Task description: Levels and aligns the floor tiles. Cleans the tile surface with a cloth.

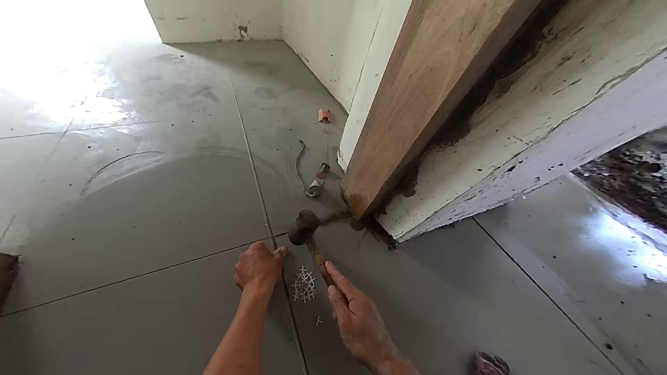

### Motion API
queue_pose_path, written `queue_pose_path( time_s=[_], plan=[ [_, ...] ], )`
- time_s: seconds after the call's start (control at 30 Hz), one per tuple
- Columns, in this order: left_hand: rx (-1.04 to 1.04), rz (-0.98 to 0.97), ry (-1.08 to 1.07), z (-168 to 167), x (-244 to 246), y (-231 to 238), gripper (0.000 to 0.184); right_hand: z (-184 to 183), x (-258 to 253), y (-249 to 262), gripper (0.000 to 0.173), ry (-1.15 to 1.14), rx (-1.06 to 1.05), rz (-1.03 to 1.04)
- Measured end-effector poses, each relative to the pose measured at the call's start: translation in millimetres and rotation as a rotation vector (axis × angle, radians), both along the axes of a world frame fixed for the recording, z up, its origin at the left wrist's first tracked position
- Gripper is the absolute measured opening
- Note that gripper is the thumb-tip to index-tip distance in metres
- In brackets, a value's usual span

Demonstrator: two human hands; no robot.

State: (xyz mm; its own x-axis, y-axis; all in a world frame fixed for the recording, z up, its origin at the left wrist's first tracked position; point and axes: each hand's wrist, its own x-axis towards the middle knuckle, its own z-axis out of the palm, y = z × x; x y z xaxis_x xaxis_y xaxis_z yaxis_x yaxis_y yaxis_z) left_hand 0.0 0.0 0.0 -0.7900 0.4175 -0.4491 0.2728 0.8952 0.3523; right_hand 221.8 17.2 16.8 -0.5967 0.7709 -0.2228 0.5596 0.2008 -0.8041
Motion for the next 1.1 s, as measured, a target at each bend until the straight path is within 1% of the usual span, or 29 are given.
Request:
queue_pose_path(
  time_s=[0.03, 0.07, 0.13, 0.17, 0.27, 0.37, 0.4, 0.47, 0.5, 0.53, 0.6, 0.67, 0.73, 0.8, 0.83, 0.87, 0.93, 1.0, 1.07, 1.1],
  plan=[
    [0.002, 0.000, 0.007, -1, -1, 0, 0.050, -5, -1, -2, 0.050, 0.017, 0.041, -0.014],
    [0.001, 0.000, 0.010, -4, -1, -1, 0.050, -8, 0, -3, 0.050, 0.004, 0.027, -0.010],
    [-0.006, 0.002, 0.013, -5, 2, -1, 0.050, -6, 1, 3, 0.052, -0.046, -0.124, 0.017],
    [-0.012, 0.000, 0.018, -3, 2, 0, 0.050, -4, 0, 6, 0.051, -0.030, -0.152, -0.002],
    [-0.020, -0.001, 0.024, -3, 0, 0, 0.050, -9, 1, -1, 0.050, 0.073, -0.098, -0.074],
    [-0.005, 0.003, 0.029, -6, 2, -1, 0.049, -9, 7, 5, 0.052, 0.001, -0.169, -0.049],
    [-0.008, 0.001, 0.030, -5, 2, 0, 0.049, -6, 7, 6, 0.051, 0.008, -0.161, -0.059],
    [-0.015, -0.002, 0.033, -5, 0, 1, 0.049, -10, 8, 1, 0.051, 0.061, -0.079, -0.086],
    [-0.017, -0.004, 0.034, -7, 0, 0, 0.050, -13, 10, 0, 0.051, 0.061, -0.068, -0.080],
    [-0.015, -0.003, 0.031, -8, 1, -1, 0.050, -13, 11, 2, 0.051, 0.030, -0.108, -0.055],
    [-0.014, -0.005, 0.033, -6, 2, 0, 0.050, -5, 14, 12, 0.051, -0.014, -0.183, -0.022],
    [-0.017, 0.004, 0.028, -4, 1, 0, 0.049, 5, 26, 18, 0.052, -0.030, -0.119, -0.013],
    [-0.004, 0.011, 0.014, -6, -1, -2, 0.051, 14, 55, 20, 0.057, -0.086, 0.042, -0.015],
    [0.033, 0.012, 0.002, -8, -5, -6, 0.054, 24, 97, 28, 0.067, -0.202, 0.195, 0.012],
    [0.050, 0.010, 0.004, -9, -6, -9, 0.056, 31, 120, 32, 0.068, -0.265, 0.257, 0.038],
    [0.066, 0.008, 0.004, -9, -7, -10, 0.057, 39, 143, 36, 0.066, -0.330, 0.298, 0.064],
    [0.104, 0.023, -0.002, -10, -5, -14, 0.060, 54, 187, 39, 0.055, -0.453, 0.370, 0.124],
    [0.185, 0.055, -0.002, -10, -3, -19, 0.062, 62, 227, 43, 0.045, -0.567, 0.444, 0.187],
    [0.302, 0.074, 0.039, -12, 2, -24, 0.059, 64, 265, 49, 0.043, -0.669, 0.498, 0.202],
    [0.383, 0.072, 0.081, -15, 4, -28, 0.054, 61, 284, 54, 0.043, -0.702, 0.535, 0.203]
  ],
)
